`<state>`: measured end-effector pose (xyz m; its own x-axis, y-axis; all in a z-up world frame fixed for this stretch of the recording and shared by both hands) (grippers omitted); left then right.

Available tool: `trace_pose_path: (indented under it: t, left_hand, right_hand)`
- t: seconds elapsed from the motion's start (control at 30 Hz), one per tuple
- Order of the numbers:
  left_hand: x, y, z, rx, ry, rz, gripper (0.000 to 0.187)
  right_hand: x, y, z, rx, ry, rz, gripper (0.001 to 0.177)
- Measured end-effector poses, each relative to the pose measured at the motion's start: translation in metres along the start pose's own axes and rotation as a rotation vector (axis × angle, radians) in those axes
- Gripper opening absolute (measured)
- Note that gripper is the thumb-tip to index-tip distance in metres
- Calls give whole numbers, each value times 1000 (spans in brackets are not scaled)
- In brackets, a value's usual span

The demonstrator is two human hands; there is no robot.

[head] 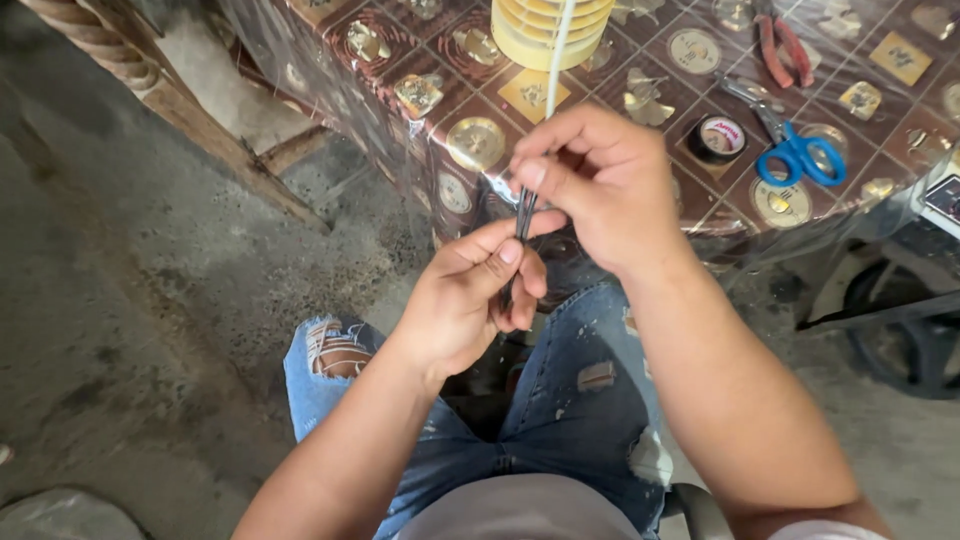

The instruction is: Repairing the electrical cord of a bug zapper using electrical tape and pliers.

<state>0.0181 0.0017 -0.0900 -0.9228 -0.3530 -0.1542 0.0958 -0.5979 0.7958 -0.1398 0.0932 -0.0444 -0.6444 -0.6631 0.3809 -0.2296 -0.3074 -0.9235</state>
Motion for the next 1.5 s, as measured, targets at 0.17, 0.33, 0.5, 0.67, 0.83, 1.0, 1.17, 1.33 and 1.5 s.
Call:
trace_pose_path:
  t: [0.17, 0.33, 0.5, 0.67, 0.83, 1.0, 1.17, 1.33, 1.5]
  left_hand:
    - [11, 2, -13, 80, -88, 53, 37]
    - [21, 5, -22, 422, -43, 220, 32]
    - [39, -5, -36, 211, 14, -9, 28]
    - [36, 1, -39, 297, -138, 101, 44]
    - [25, -20, -53, 775, -203, 295, 34]
    - [24, -7, -30, 397, -33, 289, 29]
    - [37, -17, -30, 455, 83, 309, 32]
    - [25, 35, 7, 98, 189, -55, 31]
    - [38, 15, 0, -42, 187, 209, 31]
  right_hand:
    - [13, 1, -9, -11, 8, -10, 10]
    - [21, 16, -17, -56, -20, -22, 8]
    - [32, 32, -25, 95, -47, 67, 11]
    - [34, 39, -33, 135, -32, 95, 12]
    - [36, 33, -41, 98, 63, 20, 10]
    - [24, 25, -24, -32, -67, -44, 10]
    - [27, 10, -12, 53, -3, -58, 10]
    - [25, 8, -7, 28, -63, -19, 11]
    - [20, 1, -9, -70, -88, -111, 22]
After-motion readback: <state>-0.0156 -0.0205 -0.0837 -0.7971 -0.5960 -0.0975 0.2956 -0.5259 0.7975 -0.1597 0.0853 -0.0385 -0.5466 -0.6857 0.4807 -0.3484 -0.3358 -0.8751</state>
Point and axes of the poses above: each hand's wrist, its own x-axis towards the middle knuckle, its own z-axis out of the palm, y = z × x, the point moved 1 cm from there along x, towards the middle knuckle, and after that the axes turned 11 degrees about y, right-handed, at the moved point
